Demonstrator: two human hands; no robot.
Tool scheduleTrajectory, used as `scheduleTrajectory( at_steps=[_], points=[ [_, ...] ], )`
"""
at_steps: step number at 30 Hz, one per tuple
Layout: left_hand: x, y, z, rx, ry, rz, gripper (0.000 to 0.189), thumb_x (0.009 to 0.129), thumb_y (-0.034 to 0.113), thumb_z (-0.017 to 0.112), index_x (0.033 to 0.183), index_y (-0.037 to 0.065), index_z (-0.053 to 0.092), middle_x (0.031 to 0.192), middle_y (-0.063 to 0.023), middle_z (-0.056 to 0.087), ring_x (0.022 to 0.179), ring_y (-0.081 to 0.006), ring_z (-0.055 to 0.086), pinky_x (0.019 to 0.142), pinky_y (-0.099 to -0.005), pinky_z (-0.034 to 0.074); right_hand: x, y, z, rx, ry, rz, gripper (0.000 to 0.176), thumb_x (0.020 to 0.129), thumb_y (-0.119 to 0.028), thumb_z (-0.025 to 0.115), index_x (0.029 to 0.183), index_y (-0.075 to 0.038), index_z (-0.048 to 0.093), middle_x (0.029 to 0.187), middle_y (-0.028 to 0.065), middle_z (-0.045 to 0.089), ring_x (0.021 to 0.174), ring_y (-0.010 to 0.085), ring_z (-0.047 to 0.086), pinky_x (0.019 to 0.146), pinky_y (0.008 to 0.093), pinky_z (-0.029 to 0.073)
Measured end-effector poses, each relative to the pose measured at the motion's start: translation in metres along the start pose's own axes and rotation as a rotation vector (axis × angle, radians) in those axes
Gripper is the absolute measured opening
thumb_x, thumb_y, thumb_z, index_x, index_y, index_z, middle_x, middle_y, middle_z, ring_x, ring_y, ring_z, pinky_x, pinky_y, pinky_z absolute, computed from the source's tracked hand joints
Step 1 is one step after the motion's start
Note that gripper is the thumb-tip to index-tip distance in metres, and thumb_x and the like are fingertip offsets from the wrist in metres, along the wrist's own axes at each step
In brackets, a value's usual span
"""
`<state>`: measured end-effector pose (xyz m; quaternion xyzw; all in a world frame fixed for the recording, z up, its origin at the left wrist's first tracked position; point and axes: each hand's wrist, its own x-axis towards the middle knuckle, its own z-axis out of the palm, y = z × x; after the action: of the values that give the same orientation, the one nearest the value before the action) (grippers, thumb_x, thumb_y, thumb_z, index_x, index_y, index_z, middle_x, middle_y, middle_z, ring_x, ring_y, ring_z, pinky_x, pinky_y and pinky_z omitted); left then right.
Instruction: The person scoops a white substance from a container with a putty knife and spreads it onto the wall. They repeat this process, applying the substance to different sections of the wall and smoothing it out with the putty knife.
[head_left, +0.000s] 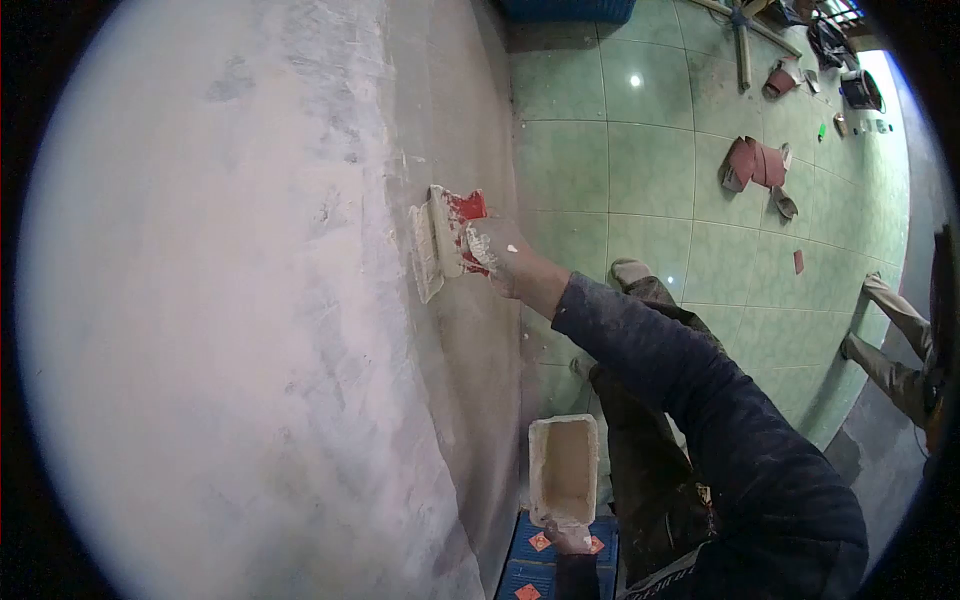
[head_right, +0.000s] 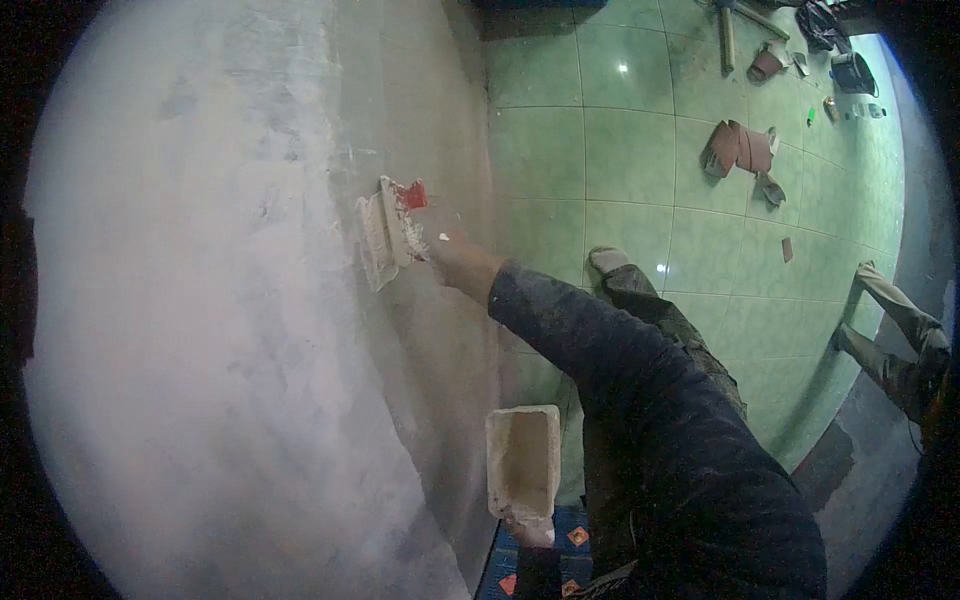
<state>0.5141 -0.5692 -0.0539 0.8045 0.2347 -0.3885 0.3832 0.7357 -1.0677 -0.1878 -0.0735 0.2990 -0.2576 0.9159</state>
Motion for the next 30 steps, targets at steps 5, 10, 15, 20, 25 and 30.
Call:
scheduleTrajectory(
  at_steps=[5, 10, 15, 20, 25, 30],
  points=[
    [-0.002, 0.001, 0.0, 0.031, -0.009, 0.02, 0.053, 0.094, 0.04, 0.047, 0.136, 0.007, 0.046, 0.133, -0.0129, 0.052, 0.122, -0.0296, 0.05, 0.104, -0.0453, 0.042, -0.025, -0.009, 0.032, -0.227, -0.029, -0.12, 0.003, 0.089, -0.008, 0.057, 0.087, -0.009, 0.059, 0.077, -0.0018, 0.059, 0.063, 0.0108, 0.059, 0.054, 0.0274, 0.051],
    [0.002, 0.006, 0.006, 0.088, -0.031, 0.054, 0.052, 0.094, 0.039, 0.047, 0.136, 0.007, 0.047, 0.133, -0.0128, 0.053, 0.122, -0.0294, 0.051, 0.103, -0.0451, 0.042, -0.072, -0.066, 0.093, -0.089, 0.005, 0.007, 0.005, 0.086, -0.005, 0.056, 0.089, -0.005, 0.061, 0.079, 0.0002, 0.061, 0.063, 0.0094, 0.058, 0.055, 0.0267, 0.048],
    [0.002, 0.011, 0.004, 0.19, -0.037, 0.108, 0.051, 0.094, 0.038, 0.048, 0.135, 0.007, 0.048, 0.132, -0.0128, 0.053, 0.121, -0.0293, 0.051, 0.103, -0.045, 0.042, -0.089, -0.067, 0.105, -0.138, 0.006, -0.005, 0.008, 0.085, -0.004, 0.055, 0.09, -0.002, 0.061, 0.079, 0.0004, 0.061, 0.064, 0.0092, 0.057, 0.057, 0.0259, 0.047],
    [0.001, 0.018, -0.003, 0.381, -0.039, 0.197, 0.05, 0.095, 0.037, 0.048, 0.135, 0.007, 0.048, 0.132, -0.0128, 0.054, 0.121, -0.0291, 0.051, 0.103, -0.0449, 0.043, -0.087, -0.046, 0.086, -0.044, -0.03, 0.023, 0.012, 0.084, -0.003, 0.056, 0.094, -0.001, 0.062, 0.084, 0.0018, 0.063, 0.071, 0.0107, 0.06, 0.061, 0.0263, 0.05],
    [-0.01, 0.04, -0.01, 1.117, -0.047, 0.424, 0.049, 0.095, 0.036, 0.049, 0.134, 0.007, 0.049, 0.131, -0.0128, 0.054, 0.121, -0.0289, 0.052, 0.103, -0.0447, 0.043, -0.133, -0.054, 0.07, 0.103, 0.022, -0.087, 0.013, 0.09, -0.003, 0.057, 0.103, -0.005, 0.059, 0.093, 0.0002, 0.06, 0.074, 0.0104, 0.061, 0.069, 0.0286, 0.056],
    [0.004, -0.011, -0.028, -0.017, -0.106, 0.195, 0.038, 0.091, 0.02, 0.059, 0.124, 0.003, 0.056, 0.122, -0.0118, 0.061, 0.115, -0.0264, 0.056, 0.099, -0.0423, 0.046, -0.125, -0.038, 0.025, 0.069, 0.12, 0.03, 0.018, 0.084, 0.002, 0.053, 0.101, -0.002, 0.059, 0.093, 0.004, 0.062, 0.075, 0.0134, 0.064, 0.067, 0.029, 0.057]
  ],
)
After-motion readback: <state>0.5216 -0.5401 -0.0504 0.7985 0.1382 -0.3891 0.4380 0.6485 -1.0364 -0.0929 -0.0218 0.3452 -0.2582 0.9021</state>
